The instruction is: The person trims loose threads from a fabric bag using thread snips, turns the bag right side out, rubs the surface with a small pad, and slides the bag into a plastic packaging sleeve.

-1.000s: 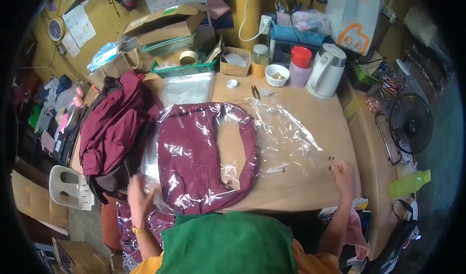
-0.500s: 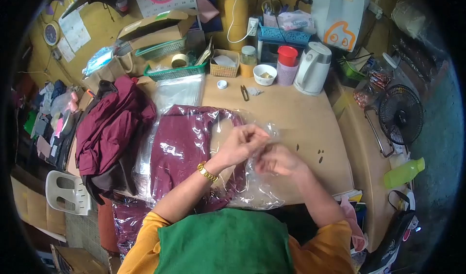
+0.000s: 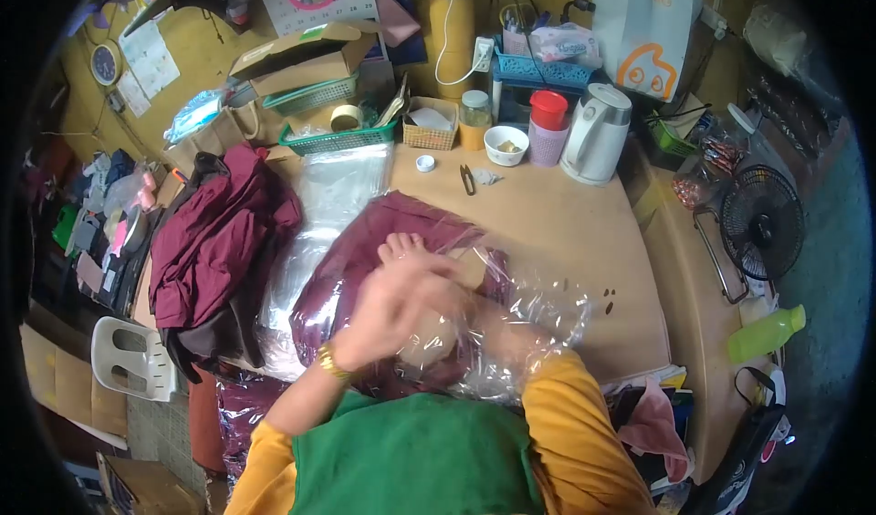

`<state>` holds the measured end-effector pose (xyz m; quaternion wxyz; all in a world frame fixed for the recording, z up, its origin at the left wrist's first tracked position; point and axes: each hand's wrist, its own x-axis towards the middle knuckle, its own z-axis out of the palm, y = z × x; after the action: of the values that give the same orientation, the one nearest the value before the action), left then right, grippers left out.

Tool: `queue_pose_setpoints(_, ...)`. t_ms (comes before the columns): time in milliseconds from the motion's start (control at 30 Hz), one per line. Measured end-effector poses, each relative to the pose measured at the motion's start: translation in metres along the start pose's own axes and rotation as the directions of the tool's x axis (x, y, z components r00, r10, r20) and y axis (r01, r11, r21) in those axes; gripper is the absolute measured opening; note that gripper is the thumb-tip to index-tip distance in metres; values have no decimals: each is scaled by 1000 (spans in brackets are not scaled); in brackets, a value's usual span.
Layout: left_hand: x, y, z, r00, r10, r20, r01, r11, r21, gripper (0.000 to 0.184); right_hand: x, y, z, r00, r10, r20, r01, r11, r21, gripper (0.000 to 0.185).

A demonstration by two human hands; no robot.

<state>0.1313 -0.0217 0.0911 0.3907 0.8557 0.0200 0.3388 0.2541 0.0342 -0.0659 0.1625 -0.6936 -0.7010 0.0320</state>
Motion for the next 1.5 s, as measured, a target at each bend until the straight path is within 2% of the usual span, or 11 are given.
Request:
queue_pose_setpoints(67,-45,-65,-23,990,-103,-100,142,809,570,40,-5,11,10,977,-73,-198,45,988,-146,60)
queue_pose_setpoints(233,-108,-118,-18,918,-395,-43,286,582,761,70,32,22,-8,1000,9,15,-9,1000,-6,62)
queue_pose_setpoints(333,-106,-119,-17,918,-396,-36,283,589,757,70,42,29,-12,998,58,39,-61,995,77,60)
queue_pose_setpoints(400,-108,-120,-18,912,-409,-25,278,574,771,70,36,25,-6,975,-32,-222,11,995,-95,61)
queue_pose_setpoints(733,-111,-117,-18,909,-417,10,265,595,759,71,42,33,-4,993,7,-118,-6,1000,5,65)
queue_pose_setpoints(967,-120,-121,-20,755,-559,-343,562,281,778,78,47,40,1,990,-19,-142,13,999,-43,66)
queue_pose_setpoints(1167,-96,-117,-65,607,-684,-406,693,204,692,68,32,31,21,999,-35,34,38,995,-94,77)
queue_pose_setpoints(1267,-82,-108,-98,443,-826,-347,762,143,632,57,-35,-3,-40,890,-220,398,227,973,29,69)
queue_pose_setpoints(1333,-105,-124,-117,565,-771,-295,678,229,698,58,-91,20,-77,741,-419,525,417,900,130,57)
queue_pose_setpoints(1400,-105,-108,-132,475,-876,-80,771,371,517,61,-143,44,-138,731,-370,573,-50,809,586,44)
queue_pose_setpoints(1500,-150,-120,-128,486,-872,-57,868,474,147,61,-208,64,-175,800,-404,444,-345,296,891,42)
